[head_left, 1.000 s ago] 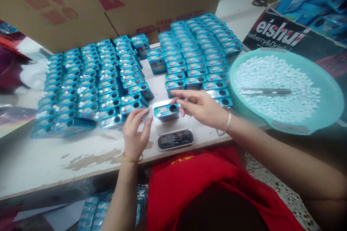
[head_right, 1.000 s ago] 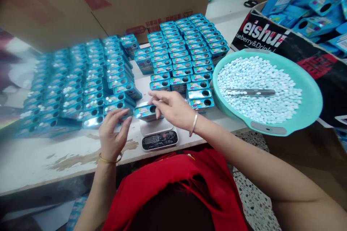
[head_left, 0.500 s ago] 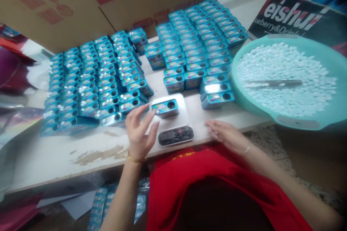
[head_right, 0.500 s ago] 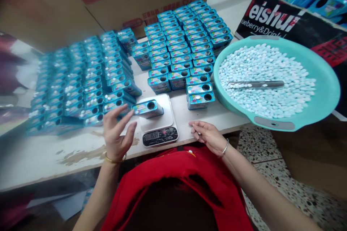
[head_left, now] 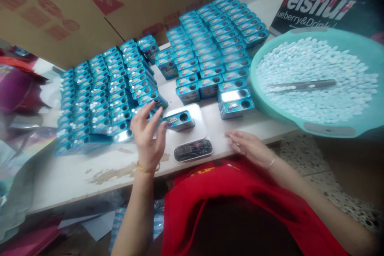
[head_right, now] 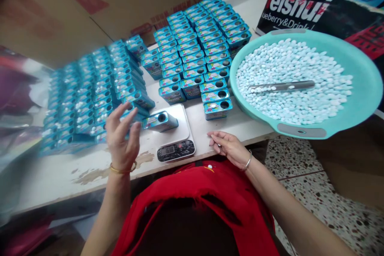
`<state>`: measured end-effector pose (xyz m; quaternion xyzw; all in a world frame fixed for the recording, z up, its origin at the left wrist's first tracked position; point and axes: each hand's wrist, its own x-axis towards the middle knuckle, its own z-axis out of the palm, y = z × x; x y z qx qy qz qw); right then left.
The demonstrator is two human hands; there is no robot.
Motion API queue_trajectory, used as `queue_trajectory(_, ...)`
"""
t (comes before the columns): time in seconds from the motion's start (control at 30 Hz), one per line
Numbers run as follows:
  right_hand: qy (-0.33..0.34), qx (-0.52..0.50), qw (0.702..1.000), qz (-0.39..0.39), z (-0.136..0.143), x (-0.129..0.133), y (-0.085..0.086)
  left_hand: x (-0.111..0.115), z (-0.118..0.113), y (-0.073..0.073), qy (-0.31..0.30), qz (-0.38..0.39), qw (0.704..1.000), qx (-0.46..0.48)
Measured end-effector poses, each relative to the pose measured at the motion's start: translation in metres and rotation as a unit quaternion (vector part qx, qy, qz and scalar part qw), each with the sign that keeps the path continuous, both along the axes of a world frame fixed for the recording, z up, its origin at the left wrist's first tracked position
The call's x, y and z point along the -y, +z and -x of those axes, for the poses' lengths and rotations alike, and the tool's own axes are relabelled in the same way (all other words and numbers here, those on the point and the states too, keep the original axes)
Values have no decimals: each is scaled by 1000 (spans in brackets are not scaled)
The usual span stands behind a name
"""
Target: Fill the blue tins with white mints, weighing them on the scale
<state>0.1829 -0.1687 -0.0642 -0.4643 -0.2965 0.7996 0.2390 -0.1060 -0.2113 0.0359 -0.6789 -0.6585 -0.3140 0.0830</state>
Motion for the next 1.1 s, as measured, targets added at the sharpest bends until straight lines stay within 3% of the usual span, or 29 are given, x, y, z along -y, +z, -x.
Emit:
queue_trajectory(0.17, -5, -6, 1000, 2, -1, 1, 1, 10, 17, 3, 22, -12, 999, 19)
queue_trajectory(0.37, -3, -12, 1000, -2, -1, 1, 3, 10, 17, 1, 10, 11, 1000, 22)
queue_trajectory(0.7, 0, -10, 1000, -7, -2, 2, 1, -9, 10, 1, -58, 56, 997, -14)
queue_trajectory(0.87, -15, 0, 1000, 13, 1, 4, 1, -15, 5, -1, -129, 167, 975, -64)
queue_trajectory(0.97, -26, 5, 999, 25, 4, 5, 2, -33, 15, 12, -144, 168, 973, -65)
queue_trajectory(1.1, -24, -2, 1000, 4, 10, 6, -1, -84, 49, 47, -45, 40, 997, -53)
